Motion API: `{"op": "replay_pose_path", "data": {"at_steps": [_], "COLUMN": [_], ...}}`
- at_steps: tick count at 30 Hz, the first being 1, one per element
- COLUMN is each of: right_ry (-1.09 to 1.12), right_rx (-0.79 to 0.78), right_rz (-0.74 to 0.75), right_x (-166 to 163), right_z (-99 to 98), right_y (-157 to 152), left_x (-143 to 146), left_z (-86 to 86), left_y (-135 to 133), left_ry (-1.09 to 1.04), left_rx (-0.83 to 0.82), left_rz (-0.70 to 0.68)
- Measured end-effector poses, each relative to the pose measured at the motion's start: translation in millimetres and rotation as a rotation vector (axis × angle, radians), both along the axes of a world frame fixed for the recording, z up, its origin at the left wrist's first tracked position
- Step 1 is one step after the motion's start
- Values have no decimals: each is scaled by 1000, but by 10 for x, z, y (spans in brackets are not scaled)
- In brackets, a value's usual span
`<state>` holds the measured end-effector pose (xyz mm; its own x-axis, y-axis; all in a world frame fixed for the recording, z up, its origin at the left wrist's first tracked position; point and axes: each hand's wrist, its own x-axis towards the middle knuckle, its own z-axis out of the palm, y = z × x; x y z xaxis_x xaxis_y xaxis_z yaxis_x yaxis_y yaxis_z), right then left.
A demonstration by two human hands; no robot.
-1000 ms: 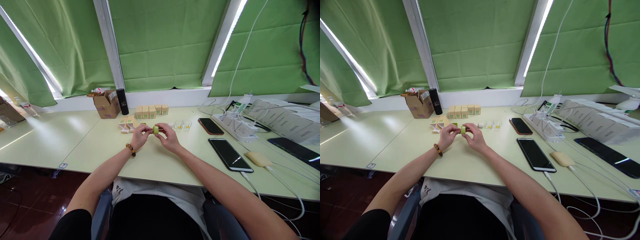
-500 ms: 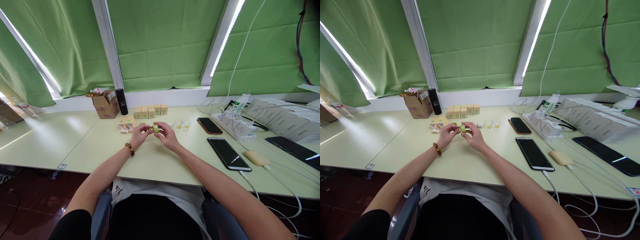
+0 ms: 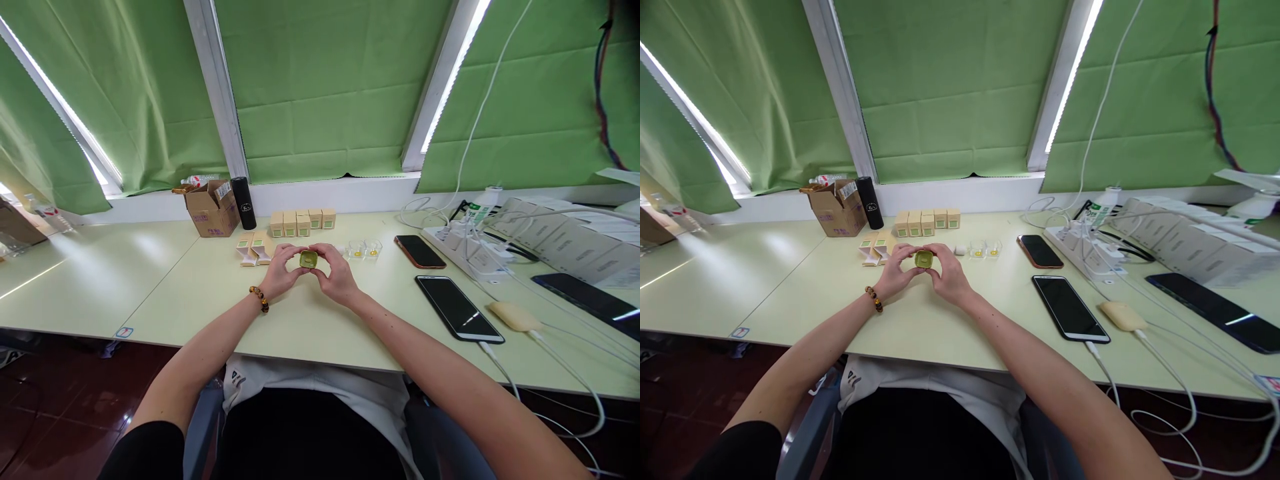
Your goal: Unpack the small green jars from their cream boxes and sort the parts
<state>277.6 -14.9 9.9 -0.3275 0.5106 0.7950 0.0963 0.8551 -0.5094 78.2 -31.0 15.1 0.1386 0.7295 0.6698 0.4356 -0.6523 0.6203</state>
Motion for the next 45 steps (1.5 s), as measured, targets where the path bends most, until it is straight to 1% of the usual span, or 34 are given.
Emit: {"op": "replay_pose_path", "data": {"at_steps": [3, 8, 14, 20, 27, 35, 40, 45], "right_ry": [-13, -8, -88, -103, -121, -123, -108, -93], "right_rx": [34, 133, 222, 316, 387, 350, 369, 397], "right_rz": [-37, -192, -337, -447, -492, -476, -465, -449], "right_x": [15, 29, 11, -6, -22, -25, -17, -17], "right_z": [29, 53, 23, 31, 35, 34, 17, 18], "right_y": [-15, -25, -21, -37, -40, -41, -26, -26], "left_x": [-1, -1, 36, 49, 40, 41, 35, 36], "left_z": [7, 37, 10, 3, -12, -2, 4, 5], "left_y": [-6, -35, -55, -70, -64, -61, -61, -67], "left_ry": [25, 92, 229, 291, 312, 303, 295, 284], "left_rx": [52, 169, 268, 396, 420, 457, 409, 416], "left_rz": [31, 98, 87, 111, 142, 161, 187, 206]}}
